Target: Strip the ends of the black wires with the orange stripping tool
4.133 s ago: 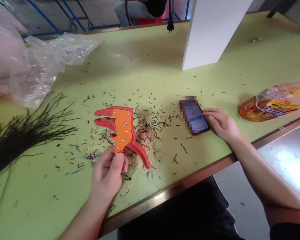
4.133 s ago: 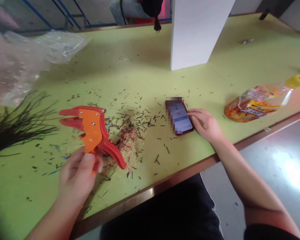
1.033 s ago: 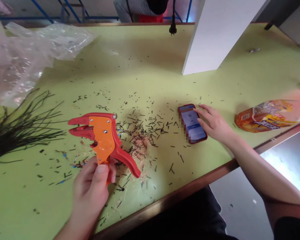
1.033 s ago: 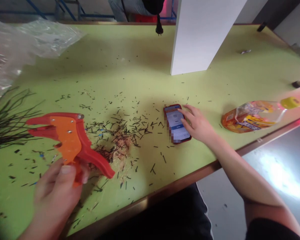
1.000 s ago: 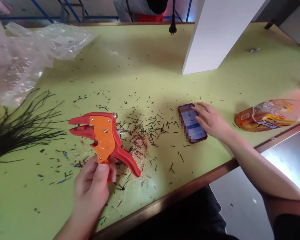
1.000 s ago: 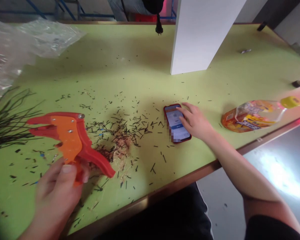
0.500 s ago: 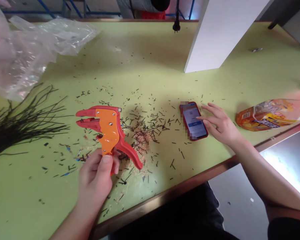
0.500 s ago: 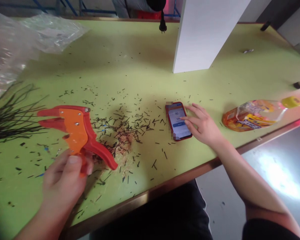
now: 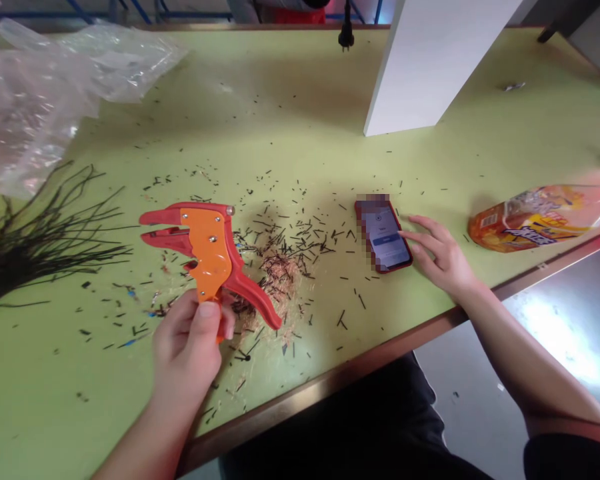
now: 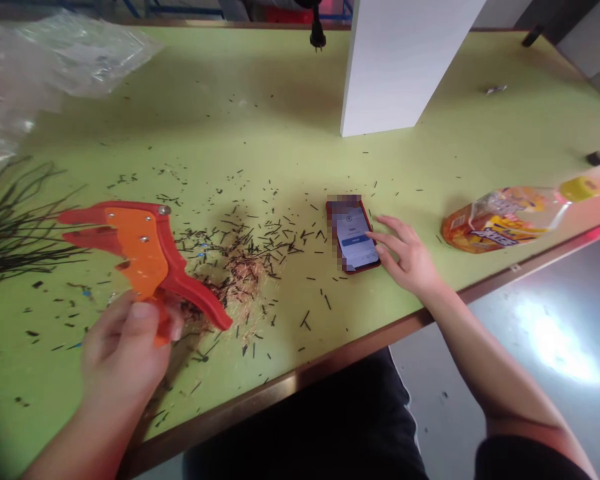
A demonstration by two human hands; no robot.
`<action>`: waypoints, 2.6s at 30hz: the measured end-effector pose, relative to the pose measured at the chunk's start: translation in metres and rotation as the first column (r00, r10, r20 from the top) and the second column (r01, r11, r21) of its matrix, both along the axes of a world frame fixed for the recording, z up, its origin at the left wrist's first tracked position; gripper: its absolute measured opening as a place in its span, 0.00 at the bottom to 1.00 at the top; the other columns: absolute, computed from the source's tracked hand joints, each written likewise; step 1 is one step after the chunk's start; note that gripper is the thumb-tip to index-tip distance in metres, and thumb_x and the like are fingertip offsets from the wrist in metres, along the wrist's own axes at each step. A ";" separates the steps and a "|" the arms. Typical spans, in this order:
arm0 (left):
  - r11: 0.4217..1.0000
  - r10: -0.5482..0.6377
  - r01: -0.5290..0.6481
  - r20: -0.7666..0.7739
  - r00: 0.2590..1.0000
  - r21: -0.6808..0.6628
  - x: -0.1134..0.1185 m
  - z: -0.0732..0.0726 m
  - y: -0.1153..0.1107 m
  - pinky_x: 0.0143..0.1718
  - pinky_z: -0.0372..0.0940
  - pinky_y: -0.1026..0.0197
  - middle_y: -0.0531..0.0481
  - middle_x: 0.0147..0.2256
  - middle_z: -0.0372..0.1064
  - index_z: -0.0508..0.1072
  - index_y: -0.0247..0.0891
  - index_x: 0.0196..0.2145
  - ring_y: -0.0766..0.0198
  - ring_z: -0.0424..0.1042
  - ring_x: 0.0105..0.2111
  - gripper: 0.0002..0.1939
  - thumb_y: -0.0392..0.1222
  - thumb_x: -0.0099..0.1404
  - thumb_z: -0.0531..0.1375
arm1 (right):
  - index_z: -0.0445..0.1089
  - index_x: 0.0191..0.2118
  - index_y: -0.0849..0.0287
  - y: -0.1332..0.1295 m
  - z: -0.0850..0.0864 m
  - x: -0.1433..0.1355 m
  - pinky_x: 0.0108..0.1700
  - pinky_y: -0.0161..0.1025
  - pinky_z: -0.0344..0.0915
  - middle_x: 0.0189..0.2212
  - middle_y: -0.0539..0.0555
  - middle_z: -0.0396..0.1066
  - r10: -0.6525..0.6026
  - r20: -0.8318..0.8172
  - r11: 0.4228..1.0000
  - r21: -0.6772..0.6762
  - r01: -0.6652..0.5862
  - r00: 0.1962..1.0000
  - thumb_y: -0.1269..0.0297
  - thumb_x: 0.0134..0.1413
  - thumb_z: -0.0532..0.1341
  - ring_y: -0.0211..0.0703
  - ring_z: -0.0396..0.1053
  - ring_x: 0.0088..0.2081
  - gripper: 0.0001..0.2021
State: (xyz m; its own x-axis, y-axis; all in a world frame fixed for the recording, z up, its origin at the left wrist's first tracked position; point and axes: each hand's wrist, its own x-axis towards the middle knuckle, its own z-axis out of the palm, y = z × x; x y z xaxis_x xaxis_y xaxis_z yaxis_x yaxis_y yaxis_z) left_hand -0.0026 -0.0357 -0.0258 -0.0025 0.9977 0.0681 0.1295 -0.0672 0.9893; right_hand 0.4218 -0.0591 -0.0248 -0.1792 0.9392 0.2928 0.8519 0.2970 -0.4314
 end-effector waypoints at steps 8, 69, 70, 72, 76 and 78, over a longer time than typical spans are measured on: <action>1.000 -0.005 0.005 0.008 1.000 0.030 0.004 0.007 0.001 0.20 0.55 0.64 0.56 0.18 0.63 0.67 0.39 0.24 0.70 0.61 0.18 0.25 0.60 0.68 0.65 | 0.70 0.66 0.51 0.003 -0.010 -0.004 0.66 0.68 0.66 0.69 0.65 0.63 0.045 0.052 0.999 0.003 -0.045 0.998 0.59 0.75 0.54 0.66 0.65 0.68 0.20; 1.000 0.009 -0.009 -0.004 1.000 -0.026 0.006 0.012 0.000 0.20 0.56 0.64 0.54 0.18 0.64 0.69 0.40 0.23 0.68 0.62 0.18 0.27 0.63 0.66 0.66 | 0.67 0.67 0.54 0.000 -0.014 0.002 0.67 0.66 0.65 0.66 0.66 0.68 -0.130 -0.064 0.991 -0.041 0.127 0.989 0.55 0.76 0.52 0.62 0.68 0.66 0.21; 1.000 0.008 -0.008 -0.005 1.000 -0.027 0.007 0.014 0.000 0.20 0.57 0.64 0.54 0.18 0.64 0.68 0.40 0.22 0.68 0.62 0.18 0.27 0.64 0.65 0.66 | 0.67 0.67 0.54 0.000 -0.013 0.002 0.67 0.66 0.65 0.66 0.66 0.68 -0.130 -0.063 0.991 -0.042 0.128 0.989 0.55 0.76 0.52 0.62 0.68 0.66 0.21; 1.000 0.005 -0.005 -0.005 1.000 -0.020 0.008 0.015 0.001 0.20 0.56 0.64 0.54 0.18 0.64 0.68 0.40 0.22 0.68 0.62 0.18 0.27 0.64 0.65 0.66 | 0.67 0.67 0.54 0.000 -0.013 0.002 0.67 0.66 0.65 0.66 0.66 0.68 -0.129 -0.063 0.991 -0.046 0.126 0.990 0.55 0.76 0.52 0.61 0.68 0.67 0.21; 1.000 0.000 0.000 -0.019 1.000 -0.006 0.007 0.014 0.000 0.21 0.56 0.63 0.55 0.18 0.63 0.69 0.41 0.24 0.67 0.61 0.18 0.25 0.63 0.67 0.65 | 0.66 0.67 0.54 0.001 -0.014 0.003 0.67 0.65 0.65 0.66 0.67 0.68 -0.125 -0.066 0.991 -0.048 0.122 0.990 0.55 0.76 0.52 0.61 0.68 0.66 0.21; 1.000 -0.002 0.002 -0.027 1.000 -0.008 0.005 0.012 0.000 0.21 0.57 0.62 0.55 0.18 0.63 0.69 0.41 0.25 0.67 0.62 0.19 0.24 0.62 0.67 0.65 | 0.66 0.67 0.54 0.001 -0.013 0.003 0.67 0.65 0.65 0.65 0.67 0.69 -0.125 -0.063 0.991 -0.051 0.122 0.990 0.55 0.76 0.52 0.61 0.68 0.66 0.21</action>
